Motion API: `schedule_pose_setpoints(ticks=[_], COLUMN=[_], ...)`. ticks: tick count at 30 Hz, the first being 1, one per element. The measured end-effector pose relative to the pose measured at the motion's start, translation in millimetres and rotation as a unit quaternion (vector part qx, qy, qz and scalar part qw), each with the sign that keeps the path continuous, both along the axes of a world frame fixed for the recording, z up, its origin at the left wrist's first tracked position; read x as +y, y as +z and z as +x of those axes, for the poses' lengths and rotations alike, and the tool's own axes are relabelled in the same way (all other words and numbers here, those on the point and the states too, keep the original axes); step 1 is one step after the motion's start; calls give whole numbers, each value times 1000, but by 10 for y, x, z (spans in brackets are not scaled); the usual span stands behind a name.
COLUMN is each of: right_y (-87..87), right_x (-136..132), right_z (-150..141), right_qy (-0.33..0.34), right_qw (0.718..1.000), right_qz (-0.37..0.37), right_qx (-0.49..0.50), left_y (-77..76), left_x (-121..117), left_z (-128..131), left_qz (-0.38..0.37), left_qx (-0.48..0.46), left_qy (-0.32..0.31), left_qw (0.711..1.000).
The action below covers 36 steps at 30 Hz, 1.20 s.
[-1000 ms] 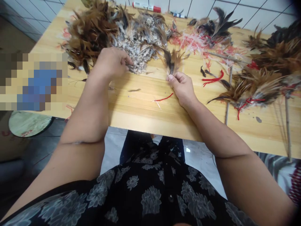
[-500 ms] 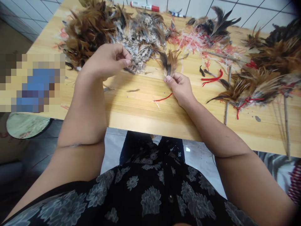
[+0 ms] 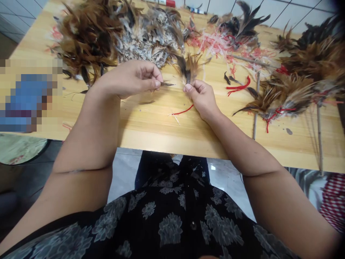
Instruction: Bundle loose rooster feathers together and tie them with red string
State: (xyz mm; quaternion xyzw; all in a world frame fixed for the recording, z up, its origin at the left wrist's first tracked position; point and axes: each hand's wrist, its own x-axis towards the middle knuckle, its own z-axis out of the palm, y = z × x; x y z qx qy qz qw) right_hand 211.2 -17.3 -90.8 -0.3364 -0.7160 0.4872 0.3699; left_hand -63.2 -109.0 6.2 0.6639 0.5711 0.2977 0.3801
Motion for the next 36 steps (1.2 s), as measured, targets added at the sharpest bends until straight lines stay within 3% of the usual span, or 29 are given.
schedule_pose_setpoints(ticks=[4, 7, 11, 20, 30, 36], right_y=[12, 29, 39, 35, 44, 46], right_x=[-8, -21, -22, -22, -31, -32], right_z=[-4, -1, 2, -1, -18, -38], right_qy=[0, -8, -21, -26, -23, -7], right_qw=[1000, 1000, 1000, 1000, 999, 998], right_qz=[1, -4, -9, -12, -11, 1], right_qx=[-2, -7, -12, -7, -31, -65], left_y=[-30, -41, -28, -275, -15, -34], left_x=[22, 11, -30, 132, -79, -75], left_z=[21, 69, 130, 215, 500, 591], left_qz=[29, 76, 104, 80, 87, 84], left_qx=[203, 263, 220, 263, 223, 217], left_qy=[22, 70, 98, 29, 13, 19], left_qw=[978, 959, 965, 961, 971, 972])
